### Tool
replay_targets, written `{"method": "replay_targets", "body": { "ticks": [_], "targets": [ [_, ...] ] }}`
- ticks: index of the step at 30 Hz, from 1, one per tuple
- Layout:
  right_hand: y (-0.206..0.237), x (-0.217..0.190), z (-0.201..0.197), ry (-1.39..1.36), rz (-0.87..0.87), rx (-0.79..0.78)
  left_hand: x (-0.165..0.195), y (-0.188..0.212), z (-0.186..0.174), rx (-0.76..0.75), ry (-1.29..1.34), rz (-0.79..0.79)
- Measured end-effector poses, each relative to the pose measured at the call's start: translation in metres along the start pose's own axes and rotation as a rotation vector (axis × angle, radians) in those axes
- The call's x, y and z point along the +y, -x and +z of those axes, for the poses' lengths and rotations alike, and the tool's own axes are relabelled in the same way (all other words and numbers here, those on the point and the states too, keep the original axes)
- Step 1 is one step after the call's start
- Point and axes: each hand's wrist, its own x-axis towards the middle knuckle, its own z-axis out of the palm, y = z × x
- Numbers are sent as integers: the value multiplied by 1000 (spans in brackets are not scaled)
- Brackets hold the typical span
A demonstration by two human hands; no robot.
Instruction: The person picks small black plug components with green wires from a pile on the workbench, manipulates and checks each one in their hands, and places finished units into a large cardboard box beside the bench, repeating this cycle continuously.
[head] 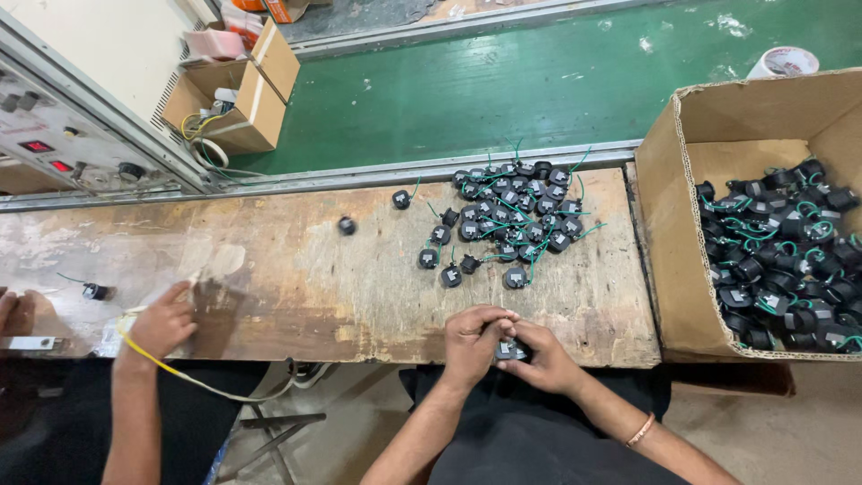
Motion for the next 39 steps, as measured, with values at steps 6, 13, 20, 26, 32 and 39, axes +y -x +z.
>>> {"method": "replay_targets", "body": {
  "ticks": [6, 13, 20, 26, 32, 39],
  "targets": [
    [-7, -10, -2, -191, 73, 94, 11, -5, -30, -182, -162, 279],
    [-20, -22, -2, 6, 3, 0, 1, 5, -14, -20, -80, 27],
    [-22, -26, 1, -83, 10, -13, 5, 2, -34, -42, -280, 314],
    [-14, -23, 5, -302, 119, 67, 21, -25, -67, 242, -735, 427],
    [0, -10, 12, -592, 330, 105, 10, -29, -61, 83, -1076, 508],
    [11, -13, 13, -558, 337, 171, -1, -8, -71, 385, -512, 175]
  ]
}}
